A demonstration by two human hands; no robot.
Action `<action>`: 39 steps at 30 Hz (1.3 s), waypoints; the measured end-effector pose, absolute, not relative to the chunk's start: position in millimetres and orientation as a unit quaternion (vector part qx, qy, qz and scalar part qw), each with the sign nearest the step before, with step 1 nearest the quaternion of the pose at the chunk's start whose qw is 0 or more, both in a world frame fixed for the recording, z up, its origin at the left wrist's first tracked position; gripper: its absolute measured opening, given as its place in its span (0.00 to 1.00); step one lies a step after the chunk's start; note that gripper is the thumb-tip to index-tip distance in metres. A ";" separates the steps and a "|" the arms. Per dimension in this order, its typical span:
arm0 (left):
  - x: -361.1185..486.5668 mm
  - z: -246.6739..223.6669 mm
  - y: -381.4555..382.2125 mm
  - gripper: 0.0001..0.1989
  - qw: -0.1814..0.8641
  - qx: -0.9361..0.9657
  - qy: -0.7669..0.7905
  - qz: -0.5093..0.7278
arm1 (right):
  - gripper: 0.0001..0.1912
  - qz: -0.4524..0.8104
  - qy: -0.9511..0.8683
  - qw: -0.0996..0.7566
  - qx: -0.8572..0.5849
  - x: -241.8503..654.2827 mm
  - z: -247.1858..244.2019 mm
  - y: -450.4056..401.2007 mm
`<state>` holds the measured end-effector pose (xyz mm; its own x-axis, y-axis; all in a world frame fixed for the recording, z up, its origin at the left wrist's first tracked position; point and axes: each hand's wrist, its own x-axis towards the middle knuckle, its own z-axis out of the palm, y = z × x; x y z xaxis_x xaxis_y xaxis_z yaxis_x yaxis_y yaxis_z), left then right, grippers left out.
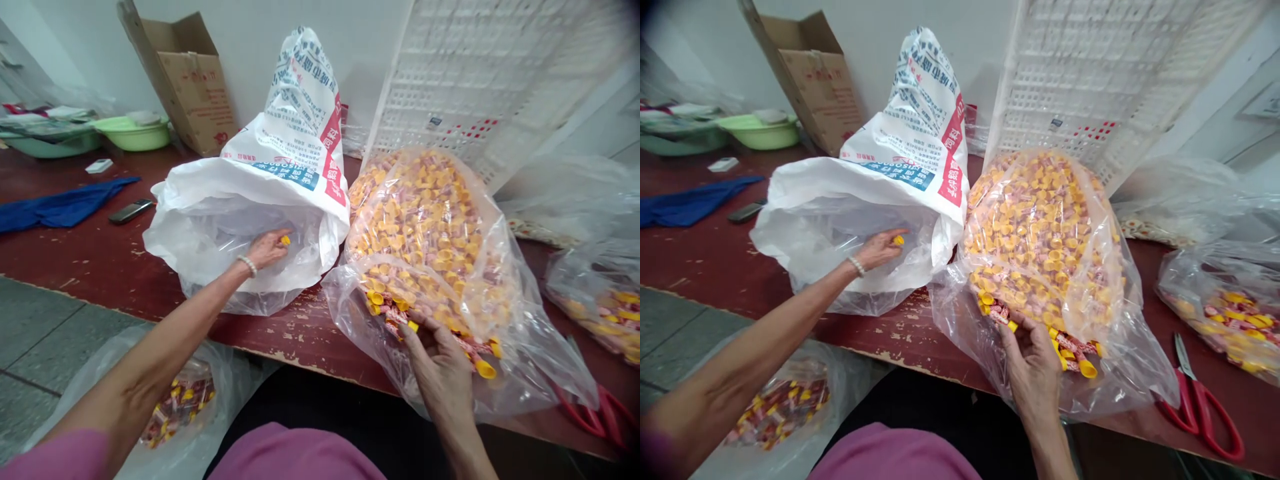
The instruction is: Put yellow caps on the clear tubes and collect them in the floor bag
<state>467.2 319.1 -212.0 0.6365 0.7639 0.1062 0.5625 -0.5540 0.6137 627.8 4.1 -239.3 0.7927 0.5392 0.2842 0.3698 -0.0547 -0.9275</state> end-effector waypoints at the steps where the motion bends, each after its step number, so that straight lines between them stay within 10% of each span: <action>1: 459.5 -208.2 309.7 0.20 0.296 0.853 0.381 0.199 | 0.16 0.100 -0.307 0.642 -0.696 616.7 -232.9 5.4; 9: 420.1 -195.5 203.9 0.16 0.722 0.529 0.314 0.316 | 0.10 0.102 -0.447 0.631 -0.626 556.8 -213.2 46.7; 31: 412.2 -209.1 147.9 0.14 0.791 0.552 0.237 0.114 | 0.09 0.156 -0.364 0.679 -0.618 555.7 -209.2 51.1; 39: 418.6 -210.9 140.5 0.13 0.826 0.508 0.220 0.106 | 0.16 0.111 -0.608 0.460 -0.637 560.9 -204.1 40.6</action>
<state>418.6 140.5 -210.9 0.8810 0.3985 -0.2550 0.0474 0.4619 0.8857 560.9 40.6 -204.1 0.2353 0.8775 0.4179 0.6729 0.1632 -0.7215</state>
